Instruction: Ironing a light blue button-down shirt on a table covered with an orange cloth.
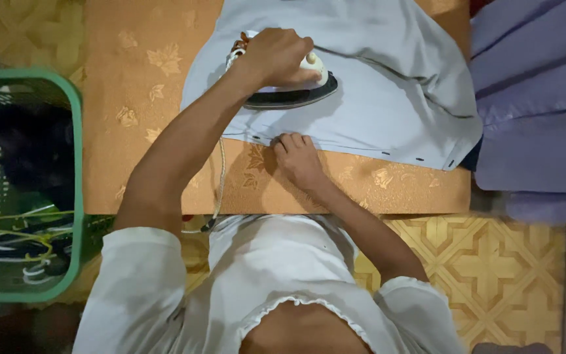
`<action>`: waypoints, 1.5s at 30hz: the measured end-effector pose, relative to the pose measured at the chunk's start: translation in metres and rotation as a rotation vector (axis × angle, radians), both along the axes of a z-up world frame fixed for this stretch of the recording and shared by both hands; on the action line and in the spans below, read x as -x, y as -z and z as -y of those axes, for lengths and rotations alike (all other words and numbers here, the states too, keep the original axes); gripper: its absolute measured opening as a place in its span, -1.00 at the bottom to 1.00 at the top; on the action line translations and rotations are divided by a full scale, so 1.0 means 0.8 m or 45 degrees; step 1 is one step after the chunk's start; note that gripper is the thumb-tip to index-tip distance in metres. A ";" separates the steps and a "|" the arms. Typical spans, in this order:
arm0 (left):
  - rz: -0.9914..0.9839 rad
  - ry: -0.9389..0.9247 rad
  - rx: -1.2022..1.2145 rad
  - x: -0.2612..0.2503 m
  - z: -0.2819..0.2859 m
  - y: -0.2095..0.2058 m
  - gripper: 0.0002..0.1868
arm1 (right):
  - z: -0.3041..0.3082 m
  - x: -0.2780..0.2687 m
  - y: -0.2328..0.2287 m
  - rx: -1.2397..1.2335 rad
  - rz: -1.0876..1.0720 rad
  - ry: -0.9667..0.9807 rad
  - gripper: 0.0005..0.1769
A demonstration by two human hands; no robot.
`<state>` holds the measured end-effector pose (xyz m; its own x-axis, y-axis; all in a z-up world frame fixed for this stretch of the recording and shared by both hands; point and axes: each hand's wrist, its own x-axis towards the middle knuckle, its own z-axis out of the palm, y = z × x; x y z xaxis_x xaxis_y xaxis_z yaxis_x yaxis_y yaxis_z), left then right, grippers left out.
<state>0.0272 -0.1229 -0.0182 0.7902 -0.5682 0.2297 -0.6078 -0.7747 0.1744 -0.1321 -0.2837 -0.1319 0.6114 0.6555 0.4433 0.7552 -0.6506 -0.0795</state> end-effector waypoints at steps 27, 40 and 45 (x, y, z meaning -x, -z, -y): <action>0.231 -0.318 1.001 0.065 -0.269 0.042 -0.61 | -0.015 -0.012 -0.002 0.019 -0.007 -0.050 -0.84; 0.474 -1.266 1.914 0.089 -0.355 0.165 -0.69 | -0.014 -0.005 -0.008 -0.106 0.002 -0.025 -0.77; 0.604 -1.092 1.913 0.091 -0.329 0.158 -0.81 | -0.014 -0.005 -0.001 -0.120 0.000 -0.014 -0.80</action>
<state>-0.0457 0.1404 -0.1442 0.4421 0.8113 0.3826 -0.3649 -0.2270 0.9030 -0.1283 -0.2723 -0.1307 0.6046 0.6172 0.5035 0.7621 -0.6321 -0.1402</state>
